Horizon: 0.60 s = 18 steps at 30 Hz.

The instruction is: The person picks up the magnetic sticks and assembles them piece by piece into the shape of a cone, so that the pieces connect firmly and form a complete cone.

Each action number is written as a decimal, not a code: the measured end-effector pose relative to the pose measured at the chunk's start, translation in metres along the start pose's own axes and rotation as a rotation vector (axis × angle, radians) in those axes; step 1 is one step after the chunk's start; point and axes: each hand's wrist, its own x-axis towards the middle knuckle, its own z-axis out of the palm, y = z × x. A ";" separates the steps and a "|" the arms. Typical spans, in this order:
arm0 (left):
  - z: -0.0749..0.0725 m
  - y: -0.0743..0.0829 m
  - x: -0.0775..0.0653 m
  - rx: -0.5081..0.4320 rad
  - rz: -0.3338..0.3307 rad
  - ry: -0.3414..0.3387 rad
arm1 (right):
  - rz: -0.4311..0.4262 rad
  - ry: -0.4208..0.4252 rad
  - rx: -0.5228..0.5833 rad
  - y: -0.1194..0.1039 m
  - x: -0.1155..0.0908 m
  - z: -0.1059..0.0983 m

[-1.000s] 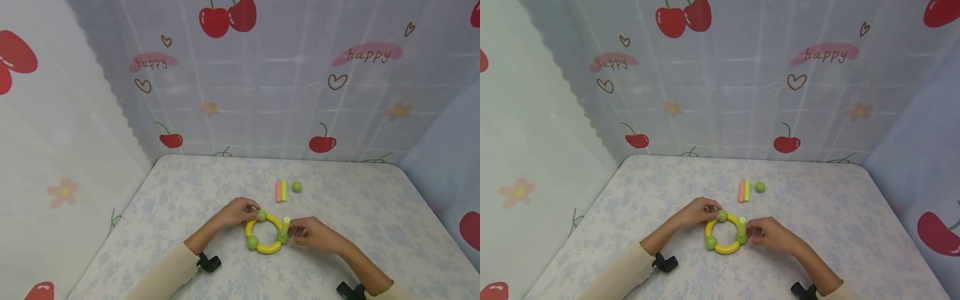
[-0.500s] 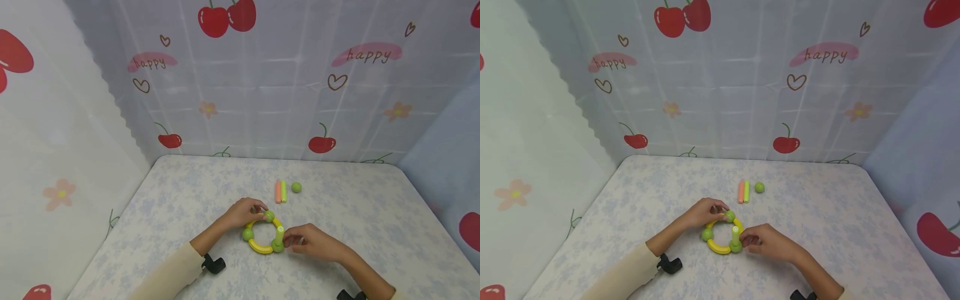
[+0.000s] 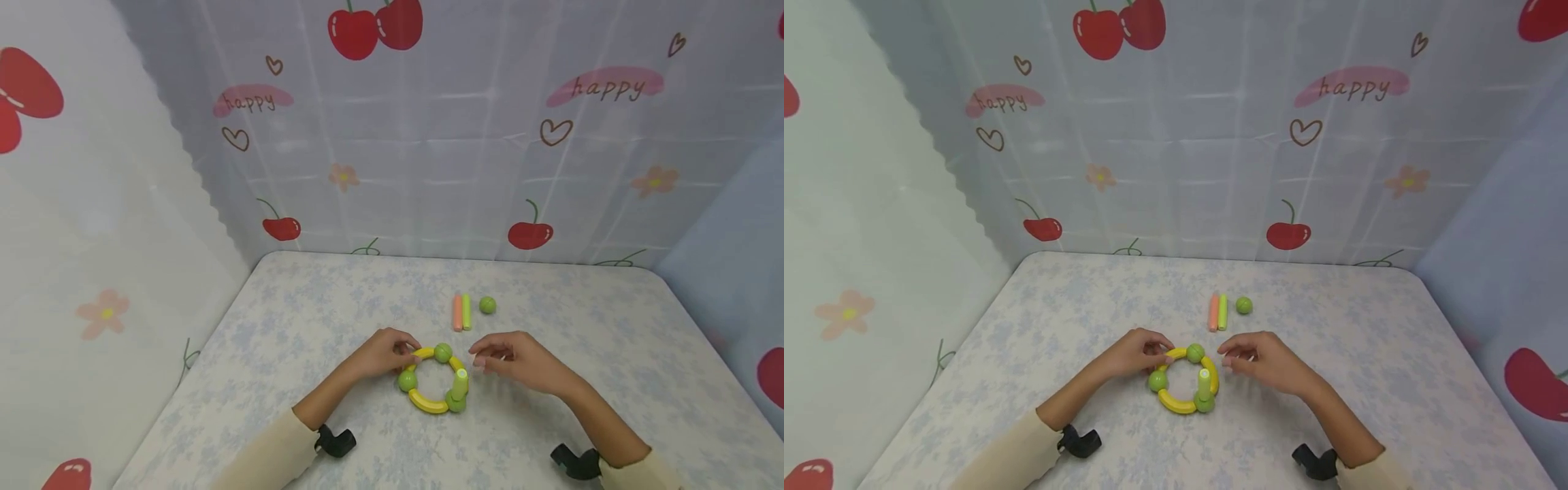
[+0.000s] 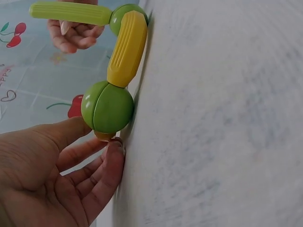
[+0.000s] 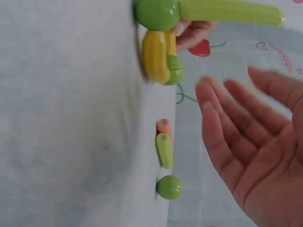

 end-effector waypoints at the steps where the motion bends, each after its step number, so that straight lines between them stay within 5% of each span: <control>1: 0.000 -0.001 -0.001 -0.020 -0.001 0.001 | 0.011 0.053 -0.014 -0.001 0.004 -0.002; 7: 0.003 -0.007 -0.002 -0.075 -0.018 0.021 | 0.050 0.292 -0.139 0.001 0.032 -0.008; 18: 0.007 -0.014 -0.002 -0.143 -0.026 0.057 | 0.121 0.426 -0.328 0.021 0.076 -0.003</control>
